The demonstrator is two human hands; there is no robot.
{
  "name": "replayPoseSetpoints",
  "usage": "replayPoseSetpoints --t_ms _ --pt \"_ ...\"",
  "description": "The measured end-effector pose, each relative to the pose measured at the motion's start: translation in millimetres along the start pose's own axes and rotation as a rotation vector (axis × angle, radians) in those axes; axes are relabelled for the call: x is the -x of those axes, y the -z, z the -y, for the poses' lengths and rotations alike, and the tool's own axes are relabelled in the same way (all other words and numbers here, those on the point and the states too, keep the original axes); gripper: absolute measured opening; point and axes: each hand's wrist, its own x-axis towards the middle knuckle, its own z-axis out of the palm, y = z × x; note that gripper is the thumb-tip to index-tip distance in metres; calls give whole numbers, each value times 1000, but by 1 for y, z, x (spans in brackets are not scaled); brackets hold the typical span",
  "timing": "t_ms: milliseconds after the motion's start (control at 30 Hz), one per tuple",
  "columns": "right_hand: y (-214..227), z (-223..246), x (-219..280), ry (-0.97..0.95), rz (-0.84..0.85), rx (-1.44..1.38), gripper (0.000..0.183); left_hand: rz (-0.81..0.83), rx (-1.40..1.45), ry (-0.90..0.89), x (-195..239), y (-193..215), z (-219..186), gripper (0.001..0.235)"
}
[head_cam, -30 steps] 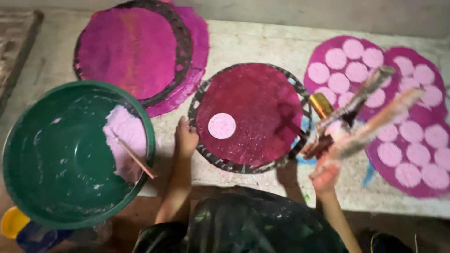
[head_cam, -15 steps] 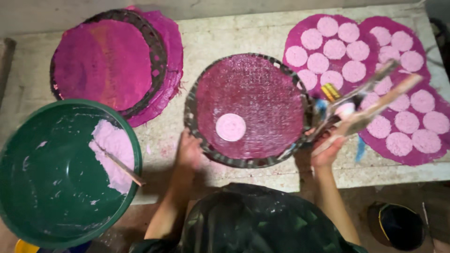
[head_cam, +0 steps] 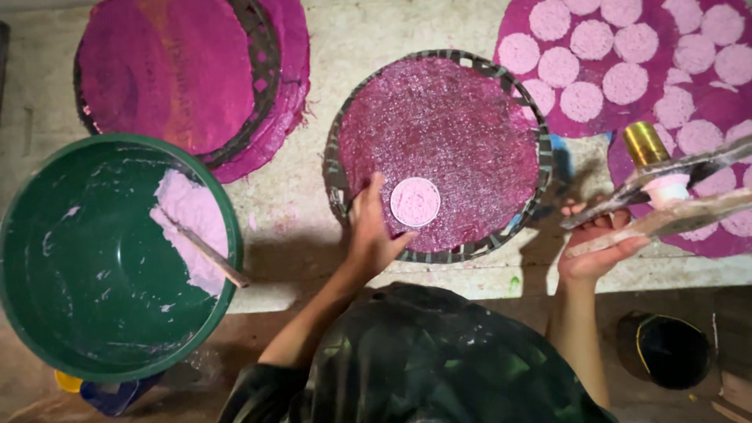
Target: The person scoops pink paste from a green basin into a handheld metal mold, presses it, and ejects round discs onto a purple tray. The person repeats this process, filling multiple trays with the molded discs.
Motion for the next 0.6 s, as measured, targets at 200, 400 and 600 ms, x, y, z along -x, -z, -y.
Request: replayPoseSetpoints --t_ms 200,400,600 --pt "-14 2 6 32 52 55 91 89 -142 -89 -17 -13 1 118" --pt "-18 5 10 31 77 122 95 53 -153 -66 -14 -17 5 110" --pt "-38 16 9 -10 126 145 97 42 -161 136 -55 8 22 113"
